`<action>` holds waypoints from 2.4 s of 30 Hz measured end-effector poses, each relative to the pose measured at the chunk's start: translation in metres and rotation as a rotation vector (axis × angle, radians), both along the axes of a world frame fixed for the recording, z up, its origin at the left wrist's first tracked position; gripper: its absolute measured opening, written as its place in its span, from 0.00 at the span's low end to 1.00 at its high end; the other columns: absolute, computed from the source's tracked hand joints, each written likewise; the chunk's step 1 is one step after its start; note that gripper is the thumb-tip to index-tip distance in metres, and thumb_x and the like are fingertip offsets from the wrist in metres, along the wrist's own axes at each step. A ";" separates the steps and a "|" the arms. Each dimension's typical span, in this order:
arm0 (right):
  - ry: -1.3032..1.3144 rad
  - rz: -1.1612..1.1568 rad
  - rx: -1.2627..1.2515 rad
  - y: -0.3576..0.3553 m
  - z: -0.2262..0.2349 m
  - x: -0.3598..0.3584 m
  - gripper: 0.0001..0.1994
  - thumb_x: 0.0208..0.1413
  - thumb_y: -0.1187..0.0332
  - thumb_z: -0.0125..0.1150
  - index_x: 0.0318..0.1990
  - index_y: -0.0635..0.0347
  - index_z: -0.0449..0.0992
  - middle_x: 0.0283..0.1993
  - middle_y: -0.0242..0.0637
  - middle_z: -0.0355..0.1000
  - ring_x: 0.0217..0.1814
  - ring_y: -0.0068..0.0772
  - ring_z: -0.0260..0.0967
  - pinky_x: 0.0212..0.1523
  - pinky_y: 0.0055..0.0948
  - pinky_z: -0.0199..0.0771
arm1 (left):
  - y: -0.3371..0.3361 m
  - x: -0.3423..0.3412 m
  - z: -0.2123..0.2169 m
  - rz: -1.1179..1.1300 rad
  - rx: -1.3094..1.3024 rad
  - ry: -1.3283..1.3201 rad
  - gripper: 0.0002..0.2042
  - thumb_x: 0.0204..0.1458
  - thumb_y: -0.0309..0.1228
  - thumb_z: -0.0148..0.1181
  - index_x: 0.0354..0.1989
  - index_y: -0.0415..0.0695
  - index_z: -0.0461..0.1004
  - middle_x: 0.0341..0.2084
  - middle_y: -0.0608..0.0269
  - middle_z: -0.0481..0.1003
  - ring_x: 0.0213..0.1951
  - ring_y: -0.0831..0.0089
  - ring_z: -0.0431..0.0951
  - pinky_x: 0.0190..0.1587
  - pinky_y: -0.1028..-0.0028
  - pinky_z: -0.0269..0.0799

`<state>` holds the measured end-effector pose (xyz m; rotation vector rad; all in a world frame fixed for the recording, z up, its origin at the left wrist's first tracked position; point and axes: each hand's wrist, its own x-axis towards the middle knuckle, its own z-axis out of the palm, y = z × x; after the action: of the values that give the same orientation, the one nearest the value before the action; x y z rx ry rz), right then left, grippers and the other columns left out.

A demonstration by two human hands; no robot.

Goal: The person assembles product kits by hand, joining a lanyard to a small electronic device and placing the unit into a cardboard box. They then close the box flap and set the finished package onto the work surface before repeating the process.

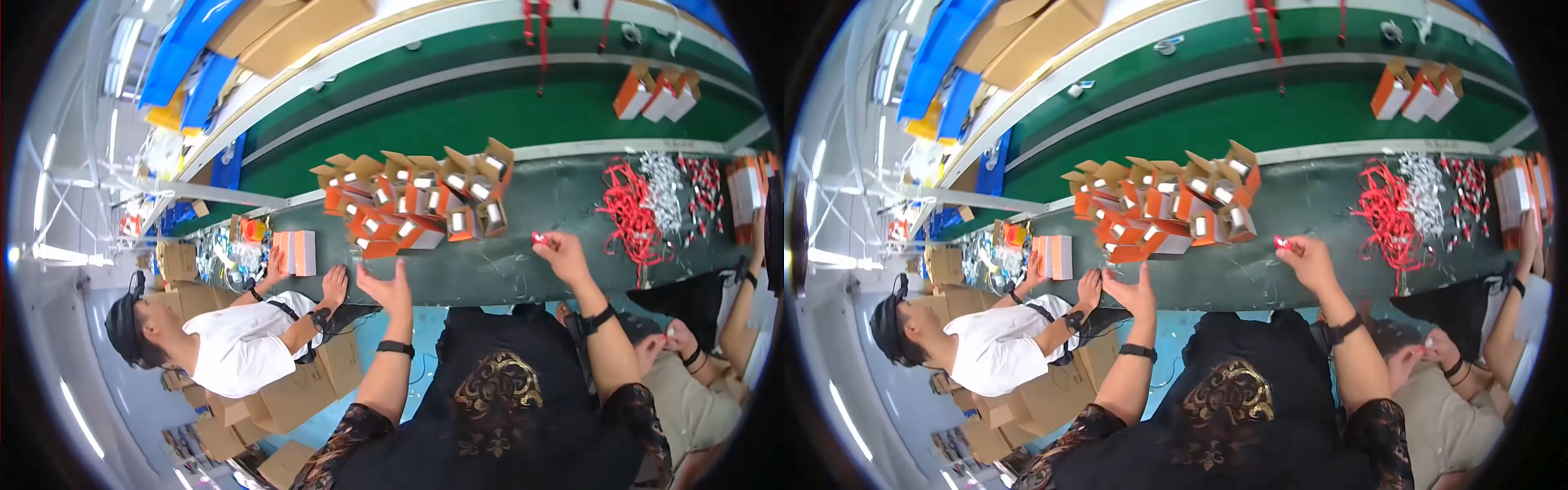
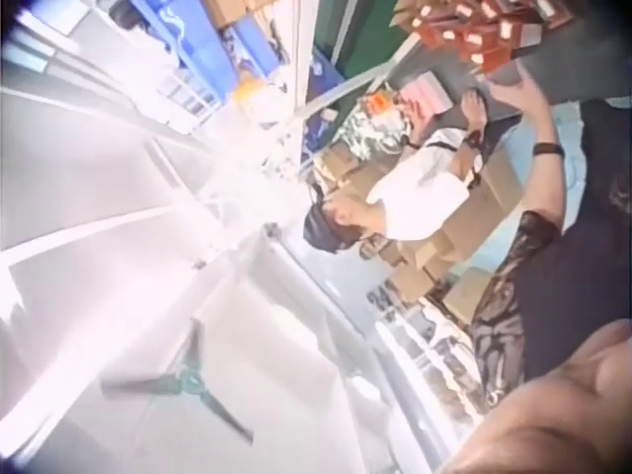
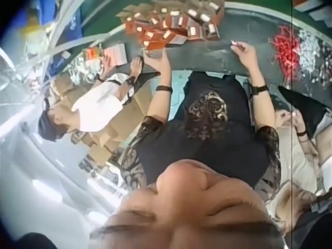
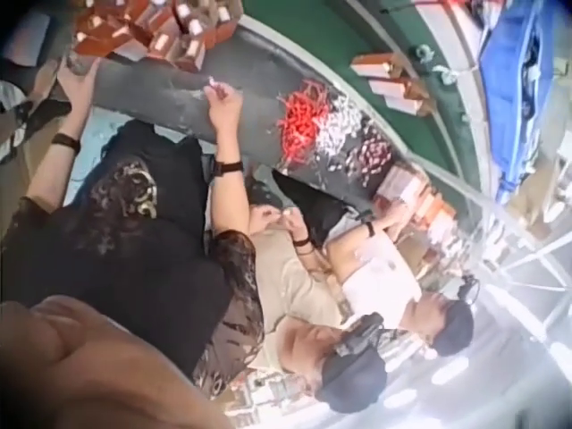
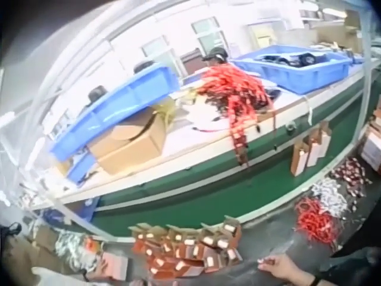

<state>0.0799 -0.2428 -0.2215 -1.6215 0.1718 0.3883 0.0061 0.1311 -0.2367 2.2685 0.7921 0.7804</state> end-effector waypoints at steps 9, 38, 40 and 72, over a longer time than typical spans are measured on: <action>0.143 0.253 -0.032 0.042 0.067 -0.032 0.07 0.52 0.77 0.70 0.38 0.66 0.80 0.29 0.25 0.75 0.31 0.12 0.69 0.32 0.17 0.69 | 0.137 0.025 -0.048 -0.476 -0.088 0.194 0.45 0.36 0.37 0.78 0.66 0.39 0.61 0.60 0.44 0.69 0.64 0.49 0.65 0.68 0.61 0.58; -0.829 0.803 -0.516 0.341 0.154 -0.048 0.13 0.46 0.71 0.73 0.40 0.60 0.80 0.38 0.37 0.75 0.33 0.41 0.71 0.38 0.35 0.70 | 0.068 -0.077 0.083 -0.046 -0.076 -0.053 0.31 0.30 0.31 0.77 0.49 0.41 0.74 0.38 0.55 0.72 0.38 0.57 0.73 0.38 0.64 0.71; -0.741 0.842 -0.492 0.337 0.152 -0.054 0.12 0.47 0.72 0.72 0.40 0.60 0.80 0.40 0.38 0.75 0.34 0.40 0.72 0.36 0.35 0.71 | 0.069 -0.080 0.074 -0.041 -0.084 -0.042 0.31 0.30 0.32 0.77 0.48 0.41 0.74 0.37 0.55 0.72 0.38 0.57 0.74 0.38 0.64 0.71; -0.916 0.662 -0.293 0.306 0.100 -0.072 0.24 0.44 0.66 0.78 0.50 0.56 0.76 0.56 0.50 0.62 0.45 0.44 0.73 0.40 0.35 0.76 | 0.059 -0.088 0.065 -0.085 -0.188 -0.111 0.44 0.37 0.45 0.78 0.61 0.37 0.63 0.43 0.49 0.72 0.42 0.53 0.73 0.43 0.60 0.72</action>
<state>0.0074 0.0635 -0.1215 -1.9660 -1.0607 0.0776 -0.0821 0.1896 -0.1721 2.0594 0.6828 0.7529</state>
